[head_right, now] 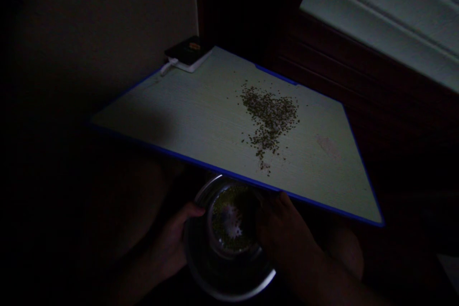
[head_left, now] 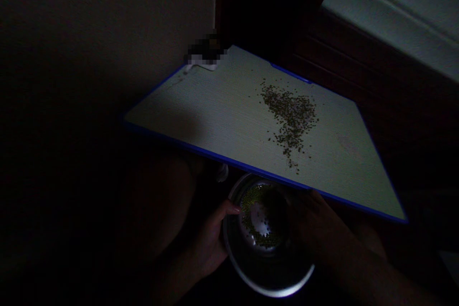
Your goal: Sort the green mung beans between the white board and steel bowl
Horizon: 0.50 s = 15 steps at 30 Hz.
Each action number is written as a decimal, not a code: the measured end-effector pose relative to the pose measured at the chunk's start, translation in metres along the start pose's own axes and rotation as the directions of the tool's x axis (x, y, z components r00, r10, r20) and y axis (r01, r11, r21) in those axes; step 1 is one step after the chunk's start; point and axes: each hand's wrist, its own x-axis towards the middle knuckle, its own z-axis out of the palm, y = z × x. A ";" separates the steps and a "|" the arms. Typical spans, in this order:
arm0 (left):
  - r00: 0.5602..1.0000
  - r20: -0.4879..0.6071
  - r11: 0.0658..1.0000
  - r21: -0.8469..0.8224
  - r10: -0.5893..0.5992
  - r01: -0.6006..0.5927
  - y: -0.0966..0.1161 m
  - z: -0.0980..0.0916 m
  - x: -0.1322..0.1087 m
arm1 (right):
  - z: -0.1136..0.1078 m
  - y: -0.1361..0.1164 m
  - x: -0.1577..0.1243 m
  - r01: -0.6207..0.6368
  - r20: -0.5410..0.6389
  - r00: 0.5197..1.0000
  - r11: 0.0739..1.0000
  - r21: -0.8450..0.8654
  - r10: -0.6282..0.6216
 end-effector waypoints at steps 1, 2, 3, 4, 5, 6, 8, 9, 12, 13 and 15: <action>1.000 0.010 1.000 -0.002 0.000 0.000 0.000 0.000 0.000 | -0.009 0.002 0.000 -0.008 -0.002 1.000 0.999 0.041 0.009; 1.000 0.008 1.000 -0.008 -0.003 0.003 0.001 0.000 0.000 | -0.018 0.004 -0.001 -0.017 0.003 1.000 0.996 0.091 0.017; 1.000 0.010 1.000 -0.015 -0.003 0.003 0.001 -0.001 0.000 | -0.026 0.006 -0.001 -0.035 -0.001 0.999 0.990 0.139 0.035; 1.000 0.013 1.000 -0.022 -0.001 0.002 0.001 -0.001 0.000 | -0.033 0.008 -0.001 -0.055 0.006 0.998 0.981 0.186 0.055; 1.000 0.009 1.000 -0.030 -0.006 0.006 0.001 -0.001 0.000 | -0.038 0.008 -0.002 -0.075 0.011 0.997 0.971 0.227 0.074; 1.000 -0.002 0.999 -0.037 -0.009 0.009 0.001 -0.001 0.000 | -0.040 0.008 -0.002 -0.091 0.018 0.996 0.961 0.261 0.089; 1.000 -0.021 0.999 -0.032 -0.011 0.011 0.000 0.000 0.000 | -0.039 0.006 -0.003 -0.093 0.033 0.996 0.944 0.317 0.087; 1.000 -0.027 1.000 -0.023 -0.015 0.015 0.000 0.000 0.000 | -0.037 0.005 -0.004 -0.090 0.039 0.996 0.937 0.339 0.082; 1.000 -0.024 1.000 -0.017 -0.015 0.015 0.000 0.000 0.000 | -0.034 0.004 -0.008 -0.123 0.053 0.992 0.919 0.376 0.111; 1.000 -0.021 1.000 -0.027 -0.014 0.013 0.000 0.000 0.000 | -0.035 0.004 -0.010 -0.143 0.049 0.990 0.913 0.383 0.134; 1.000 0.012 0.997 -0.071 0.001 0.000 0.001 -0.001 0.001 | -0.039 0.006 -0.010 -0.162 0.028 0.986 0.902 0.401 0.165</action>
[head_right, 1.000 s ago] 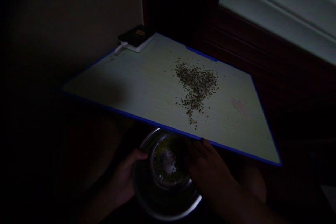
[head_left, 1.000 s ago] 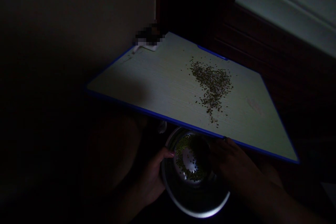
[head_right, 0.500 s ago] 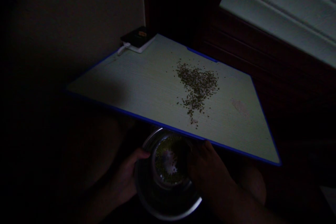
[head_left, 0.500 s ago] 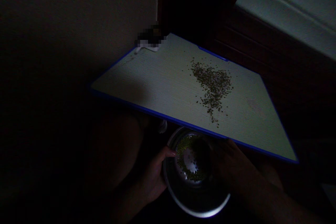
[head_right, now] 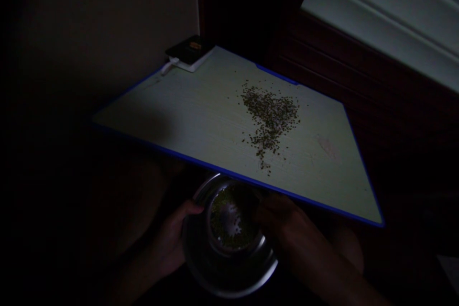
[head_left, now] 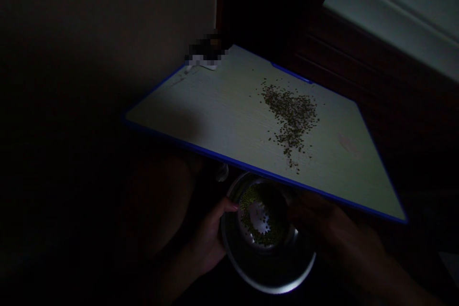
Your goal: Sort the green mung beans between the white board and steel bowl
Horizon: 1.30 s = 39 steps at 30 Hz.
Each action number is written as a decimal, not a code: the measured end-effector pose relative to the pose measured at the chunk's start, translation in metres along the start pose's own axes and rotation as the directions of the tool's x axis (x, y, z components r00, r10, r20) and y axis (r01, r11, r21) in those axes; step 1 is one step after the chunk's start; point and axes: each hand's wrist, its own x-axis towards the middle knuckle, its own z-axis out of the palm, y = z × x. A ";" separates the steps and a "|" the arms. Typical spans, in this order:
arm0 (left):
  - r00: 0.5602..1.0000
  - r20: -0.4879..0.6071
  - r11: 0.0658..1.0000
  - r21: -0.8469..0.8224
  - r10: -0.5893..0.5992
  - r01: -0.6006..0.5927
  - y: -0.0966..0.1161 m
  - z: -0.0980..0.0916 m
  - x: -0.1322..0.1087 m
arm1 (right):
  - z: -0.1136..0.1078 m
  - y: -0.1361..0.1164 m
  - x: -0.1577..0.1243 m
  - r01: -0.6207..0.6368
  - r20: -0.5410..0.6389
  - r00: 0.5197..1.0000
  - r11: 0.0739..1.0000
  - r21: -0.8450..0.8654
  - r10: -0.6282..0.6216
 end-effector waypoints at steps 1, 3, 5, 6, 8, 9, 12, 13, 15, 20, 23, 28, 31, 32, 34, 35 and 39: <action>1.000 0.013 1.000 -0.016 0.004 -0.004 0.000 0.000 0.000 | -0.003 0.000 0.001 -0.001 -0.018 1.000 1.000 0.008 0.001; 1.000 -0.005 1.000 -0.013 0.003 -0.003 0.001 0.000 0.000 | -0.006 -0.002 0.004 0.007 -0.054 0.999 1.000 0.008 -0.006; 0.999 -0.041 1.000 0.008 0.000 0.001 0.001 0.001 -0.001 | -0.006 -0.003 0.007 0.027 -0.079 0.996 1.000 -0.016 -0.028; 0.998 -0.055 1.000 0.015 -0.004 0.005 0.001 0.002 -0.001 | -0.004 -0.003 0.009 0.038 -0.083 0.996 0.999 -0.034 -0.040; 0.999 -0.048 1.000 0.013 -0.002 0.002 0.001 0.005 -0.002 | 0.000 -0.003 0.011 0.062 -0.074 0.995 0.996 -0.060 -0.067; 0.999 -0.049 1.000 0.012 -0.003 0.003 0.001 0.006 -0.002 | 0.003 -0.003 0.011 0.067 -0.070 0.995 0.995 -0.068 -0.071; 0.999 -0.035 1.000 -0.011 -0.003 0.003 0.002 0.007 -0.002 | 0.013 0.003 0.008 0.067 -0.065 0.995 0.994 -0.083 -0.073; 1.000 -0.028 1.000 -0.021 -0.011 0.010 0.002 0.007 -0.001 | 0.017 0.005 0.007 0.068 -0.063 0.995 0.993 -0.094 -0.074; 0.999 -0.032 0.999 -0.030 -0.026 0.025 0.001 0.004 0.000 | 0.023 0.008 0.004 0.080 -0.046 0.995 0.988 -0.136 -0.087; 0.999 -0.037 0.997 0.078 -0.024 0.027 -0.002 -0.002 0.002 | 0.030 0.010 0.004 0.159 0.041 0.987 0.955 -0.252 -0.153; 0.999 -0.038 0.997 0.063 -0.038 0.041 0.000 0.000 0.000 | 0.032 0.012 0.006 0.190 0.054 0.982 0.934 -0.301 -0.183; 0.998 -0.052 0.998 0.030 -0.046 0.048 0.002 0.001 0.000 | 0.041 0.019 0.008 0.211 0.054 0.977 0.920 -0.331 -0.205; 0.999 -0.033 0.999 0.033 -0.024 0.025 0.000 -0.002 0.002 | 0.051 0.022 0.009 0.214 0.056 0.977 0.917 -0.336 -0.208; 0.999 -0.031 0.999 0.031 -0.018 0.019 -0.001 -0.003 0.002 | 0.053 0.022 0.009 0.209 0.054 0.978 0.918 -0.336 -0.203; 0.999 -0.038 0.999 0.048 -0.019 0.020 -0.002 -0.004 0.002 | 0.055 0.021 0.009 0.190 0.047 0.982 0.927 -0.323 -0.185; 0.999 -0.037 0.998 0.058 -0.021 0.023 -0.002 -0.003 0.002 | 0.054 0.019 0.009 0.177 0.040 0.984 0.935 -0.308 -0.173; 0.999 -0.021 0.999 0.014 -0.040 0.041 0.000 0.000 0.000 | 0.028 0.008 0.010 0.101 0.039 0.995 0.982 -0.158 -0.096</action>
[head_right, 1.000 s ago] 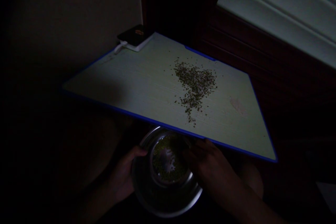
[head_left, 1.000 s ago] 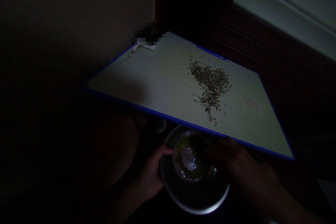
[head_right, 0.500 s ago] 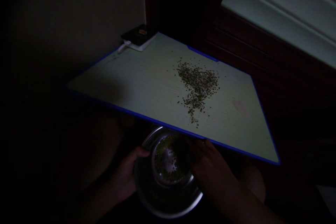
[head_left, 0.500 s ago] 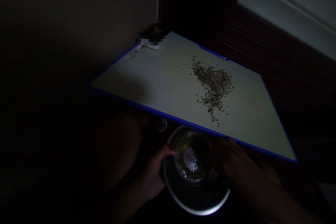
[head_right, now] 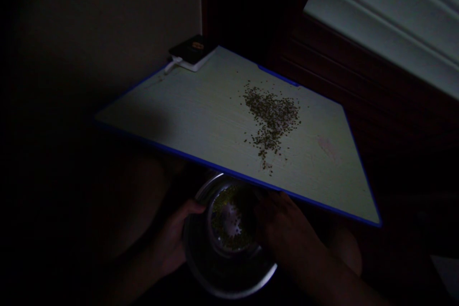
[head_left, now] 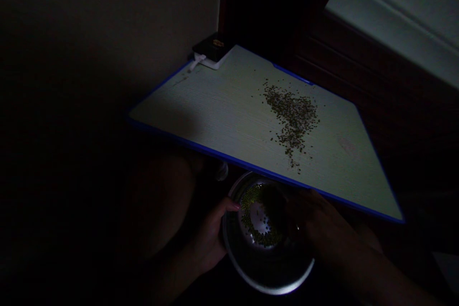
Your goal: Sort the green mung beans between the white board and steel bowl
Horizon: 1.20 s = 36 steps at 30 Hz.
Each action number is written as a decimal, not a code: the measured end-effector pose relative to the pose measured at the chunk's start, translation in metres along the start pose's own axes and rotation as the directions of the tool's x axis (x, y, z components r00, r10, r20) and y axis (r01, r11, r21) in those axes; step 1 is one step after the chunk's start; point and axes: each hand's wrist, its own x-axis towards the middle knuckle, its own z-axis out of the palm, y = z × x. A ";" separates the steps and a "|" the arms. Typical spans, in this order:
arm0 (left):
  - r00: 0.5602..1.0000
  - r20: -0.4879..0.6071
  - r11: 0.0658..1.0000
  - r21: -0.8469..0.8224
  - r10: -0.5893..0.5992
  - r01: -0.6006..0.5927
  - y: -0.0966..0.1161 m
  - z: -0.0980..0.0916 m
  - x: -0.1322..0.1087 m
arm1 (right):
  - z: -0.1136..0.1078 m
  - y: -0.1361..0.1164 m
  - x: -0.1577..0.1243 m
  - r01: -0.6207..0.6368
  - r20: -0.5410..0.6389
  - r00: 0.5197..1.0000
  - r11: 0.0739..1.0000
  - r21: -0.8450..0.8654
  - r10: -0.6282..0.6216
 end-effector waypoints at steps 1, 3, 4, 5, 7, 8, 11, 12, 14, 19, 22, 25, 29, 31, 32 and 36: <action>1.000 0.002 1.000 -0.024 -0.001 0.001 0.001 0.001 0.000 | -0.009 0.000 -0.001 -0.026 0.010 1.000 0.998 0.052 0.026; 1.000 0.003 0.999 -0.043 -0.002 0.002 0.001 0.001 -0.001 | -0.022 0.003 -0.004 -0.082 0.049 0.996 0.986 0.142 0.076; 1.000 0.009 0.999 -0.044 0.006 -0.006 0.001 0.001 -0.001 | -0.026 0.006 -0.005 -0.106 0.066 0.993 0.978 0.177 0.096; 1.000 0.016 0.999 -0.044 0.015 -0.014 0.001 0.000 -0.001 | -0.029 0.010 -0.007 -0.126 0.083 0.990 0.970 0.206 0.111; 1.000 0.015 0.999 -0.045 0.014 -0.013 0.000 -0.001 0.000 | -0.029 0.015 -0.010 -0.149 0.112 0.986 0.957 0.249 0.125; 1.000 0.010 0.999 -0.048 0.015 -0.015 0.000 -0.002 0.000 | -0.028 0.016 -0.012 -0.154 0.123 0.984 0.952 0.264 0.126; 0.999 0.035 0.998 -0.064 0.021 -0.018 -0.001 -0.002 0.000 | -0.028 0.012 -0.013 -0.160 0.130 0.983 0.951 0.265 0.129; 0.999 0.043 0.998 -0.061 0.020 -0.017 -0.002 -0.002 0.001 | -0.028 0.009 -0.012 -0.158 0.126 0.983 0.956 0.248 0.130; 0.999 0.037 0.999 -0.052 0.017 -0.015 -0.002 -0.002 0.002 | -0.027 0.002 -0.010 -0.145 0.111 0.986 0.969 0.199 0.124; 0.999 0.012 0.999 -0.031 0.034 -0.033 -0.003 -0.003 0.006 | -0.009 -0.004 -0.002 -0.036 0.063 0.997 0.998 0.049 0.033; 0.999 0.031 0.999 -0.034 0.025 -0.023 -0.002 -0.002 0.005 | 0.007 0.000 -0.003 0.008 0.045 0.999 0.999 -0.045 -0.006; 0.999 0.012 0.999 -0.011 0.035 -0.035 0.001 0.001 0.001 | 0.016 0.005 -0.006 0.049 0.046 0.998 0.991 -0.123 -0.044; 1.000 0.006 1.000 -0.018 0.024 -0.024 0.002 0.002 -0.002 | 0.019 0.006 -0.006 0.070 0.063 0.996 0.976 -0.204 -0.059; 1.000 0.006 1.000 -0.015 0.017 -0.017 0.001 0.000 -0.001 | 0.021 0.005 -0.003 0.077 0.076 0.995 0.970 -0.231 -0.061; 1.000 0.019 1.000 -0.010 0.022 -0.022 0.000 -0.002 0.000 | 0.022 0.005 -0.002 0.079 0.082 0.995 0.967 -0.244 -0.061; 0.997 0.064 0.999 -0.006 0.033 -0.033 -0.004 -0.007 0.003 | 0.028 0.001 0.001 0.086 0.090 0.994 0.953 -0.290 -0.062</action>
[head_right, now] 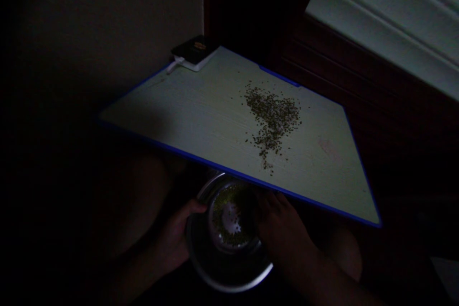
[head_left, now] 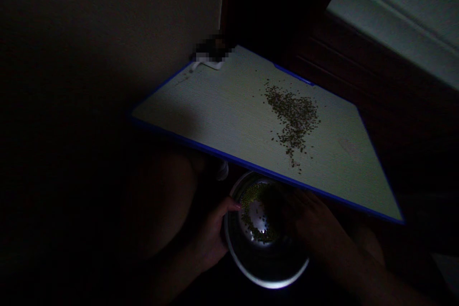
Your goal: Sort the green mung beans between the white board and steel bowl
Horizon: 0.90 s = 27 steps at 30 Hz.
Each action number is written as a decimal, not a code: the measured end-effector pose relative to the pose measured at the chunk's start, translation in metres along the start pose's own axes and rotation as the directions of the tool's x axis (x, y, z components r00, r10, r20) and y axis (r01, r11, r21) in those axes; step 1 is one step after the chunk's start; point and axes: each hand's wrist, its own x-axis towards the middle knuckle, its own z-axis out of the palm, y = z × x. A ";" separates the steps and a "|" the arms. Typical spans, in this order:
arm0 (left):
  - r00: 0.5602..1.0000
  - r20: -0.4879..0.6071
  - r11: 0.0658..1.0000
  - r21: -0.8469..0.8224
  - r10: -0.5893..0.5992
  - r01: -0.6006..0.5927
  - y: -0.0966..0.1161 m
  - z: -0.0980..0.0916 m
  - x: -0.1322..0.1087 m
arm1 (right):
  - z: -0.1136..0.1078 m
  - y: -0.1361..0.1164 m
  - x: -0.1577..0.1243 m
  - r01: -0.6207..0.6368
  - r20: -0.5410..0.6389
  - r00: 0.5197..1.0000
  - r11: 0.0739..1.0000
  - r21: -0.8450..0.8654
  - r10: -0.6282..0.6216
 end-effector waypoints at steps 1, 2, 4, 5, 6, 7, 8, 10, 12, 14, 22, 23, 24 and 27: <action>1.000 -0.007 1.000 0.001 -0.001 0.001 0.000 0.000 0.000 | 0.001 -0.001 0.000 -0.002 -0.002 1.000 1.000 -0.011 0.002; 1.000 -0.014 1.000 0.002 -0.003 0.003 -0.001 -0.001 0.001 | 0.002 -0.002 0.000 -0.005 -0.002 1.000 1.000 -0.018 0.005; 1.000 -0.020 1.000 0.014 0.008 -0.008 -0.001 -0.001 0.001 | 0.003 -0.002 0.000 -0.016 -0.007 1.000 1.000 -0.026 0.016; 1.000 -0.010 1.000 0.013 0.014 -0.014 -0.001 -0.001 0.001 | 0.004 -0.002 -0.001 -0.020 -0.010 1.000 0.999 -0.027 0.020; 1.000 0.007 1.000 0.013 0.018 -0.018 -0.002 -0.001 0.001 | 0.004 -0.002 -0.001 -0.024 -0.013 1.000 0.999 -0.025 0.024; 1.000 0.015 1.000 0.014 0.015 -0.016 -0.002 -0.001 0.001 | 0.003 -0.001 -0.001 -0.024 -0.015 1.000 1.000 -0.020 0.023; 1.000 0.015 1.000 0.015 0.011 -0.011 -0.002 -0.001 0.001 | 0.002 0.000 -0.002 -0.020 -0.019 1.000 1.000 -0.012 0.020; 1.000 0.005 1.000 0.004 0.002 -0.002 -0.001 0.000 0.000 | -0.001 0.001 -0.003 -0.009 -0.027 1.000 1.000 0.014 0.009; 1.000 -0.029 1.000 -0.016 -0.006 0.005 0.001 0.003 -0.001 | -0.005 0.001 -0.005 -0.007 -0.031 0.999 0.999 0.044 0.009; 0.999 -0.042 1.000 -0.031 -0.006 0.004 0.002 0.005 -0.001 | -0.008 0.001 -0.007 -0.028 -0.032 0.999 0.997 0.069 0.030; 1.000 -0.010 1.000 -0.013 0.002 -0.003 0.002 0.006 0.000 | -0.007 0.004 -0.006 -0.016 -0.014 1.000 0.996 0.084 0.018; 1.000 -0.020 1.000 -0.009 -0.001 0.001 0.003 0.007 -0.001 | -0.007 0.004 -0.005 -0.022 -0.011 1.000 0.997 0.071 0.023; 1.000 -0.028 1.000 -0.007 -0.006 0.006 0.003 0.007 -0.002 | -0.008 0.004 -0.005 -0.025 -0.004 1.000 0.998 0.060 0.025; 1.000 -0.023 1.000 -0.019 -0.009 0.008 0.004 0.008 -0.004 | -0.010 0.003 -0.002 -0.012 0.008 1.000 0.999 0.043 0.012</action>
